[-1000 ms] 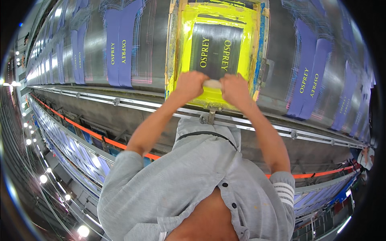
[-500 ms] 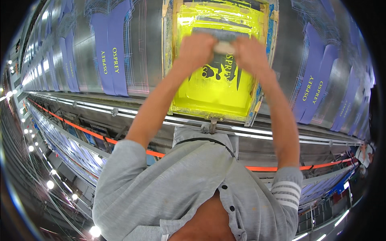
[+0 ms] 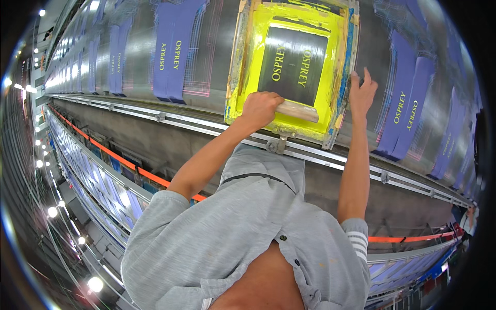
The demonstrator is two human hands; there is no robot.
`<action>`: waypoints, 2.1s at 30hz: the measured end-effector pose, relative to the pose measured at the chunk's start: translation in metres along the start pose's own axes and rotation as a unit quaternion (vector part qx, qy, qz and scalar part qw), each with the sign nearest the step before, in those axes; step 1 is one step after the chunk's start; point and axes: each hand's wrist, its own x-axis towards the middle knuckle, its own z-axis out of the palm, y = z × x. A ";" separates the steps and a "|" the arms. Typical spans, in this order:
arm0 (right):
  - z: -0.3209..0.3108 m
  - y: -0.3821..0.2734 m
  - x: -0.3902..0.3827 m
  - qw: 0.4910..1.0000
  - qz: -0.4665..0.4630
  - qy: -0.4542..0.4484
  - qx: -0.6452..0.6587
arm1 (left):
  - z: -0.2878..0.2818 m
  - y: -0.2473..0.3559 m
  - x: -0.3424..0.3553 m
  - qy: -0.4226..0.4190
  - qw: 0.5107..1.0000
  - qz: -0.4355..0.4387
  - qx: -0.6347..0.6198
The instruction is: The person uses a squeegee to press ink through a screen-printing frame onto a fabric item laid out on a table. The person repeatedly wipes the squeegee and repositions the frame while applying pressure to transfer the design.
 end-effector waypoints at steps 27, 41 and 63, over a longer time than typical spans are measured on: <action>0.223 -0.326 -0.119 0.971 0.119 -0.009 0.208 | -0.163 -0.338 -0.179 -0.010 0.998 -0.057 -0.027; 0.239 -0.370 -0.067 0.983 -0.163 0.054 0.059 | -0.177 -0.412 -0.019 0.041 0.998 -0.031 0.029; 0.215 -0.443 -0.198 0.866 -0.303 -0.383 -0.112 | -0.161 -0.378 -0.135 -0.074 0.996 -0.037 -0.017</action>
